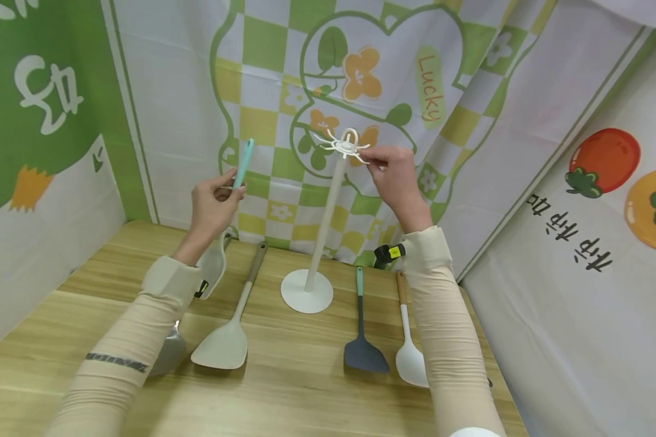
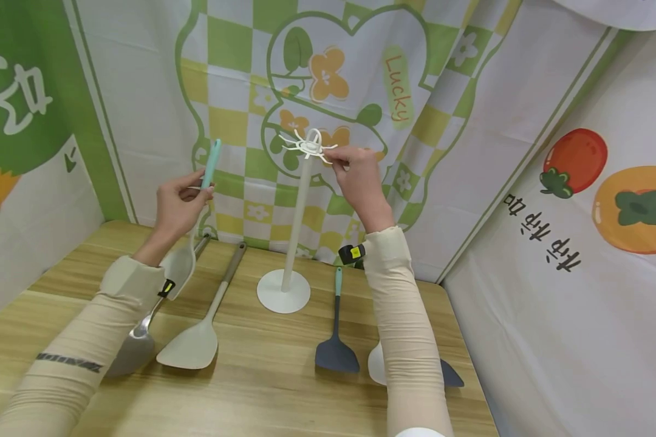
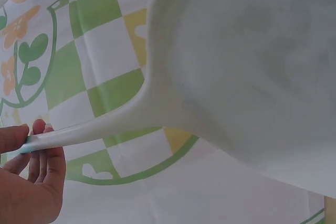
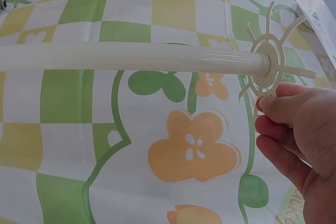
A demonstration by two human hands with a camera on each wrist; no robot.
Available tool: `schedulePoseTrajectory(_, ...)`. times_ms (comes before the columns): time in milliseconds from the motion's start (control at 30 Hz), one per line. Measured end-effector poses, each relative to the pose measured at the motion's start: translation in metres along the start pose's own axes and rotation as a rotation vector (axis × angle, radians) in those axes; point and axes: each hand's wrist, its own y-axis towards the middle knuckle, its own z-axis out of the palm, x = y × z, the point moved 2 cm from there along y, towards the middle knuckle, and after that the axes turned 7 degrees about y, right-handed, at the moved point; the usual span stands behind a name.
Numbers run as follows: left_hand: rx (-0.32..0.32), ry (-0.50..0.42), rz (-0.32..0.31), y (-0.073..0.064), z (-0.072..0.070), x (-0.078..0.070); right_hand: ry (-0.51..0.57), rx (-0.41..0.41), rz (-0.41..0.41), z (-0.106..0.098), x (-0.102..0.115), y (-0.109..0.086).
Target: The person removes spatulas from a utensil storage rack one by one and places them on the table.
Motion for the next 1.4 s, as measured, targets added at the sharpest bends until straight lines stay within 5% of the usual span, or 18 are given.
schedulePoseTrajectory(233, 0.007, -0.005, -0.005, -0.006, -0.008, -0.003, 0.004, 0.006, 0.015, -0.001, -0.002, -0.001)
schedulePoseTrajectory(467, -0.004, 0.021, -0.014, -0.008, -0.011, 0.015, 0.007, 0.008, 0.039, -0.001, -0.002, -0.001)
schedulePoseTrajectory(1400, -0.007, 0.123, -0.036, -0.014, -0.039, 0.042, 0.012, -0.008, 0.004, 0.001, -0.003, -0.001)
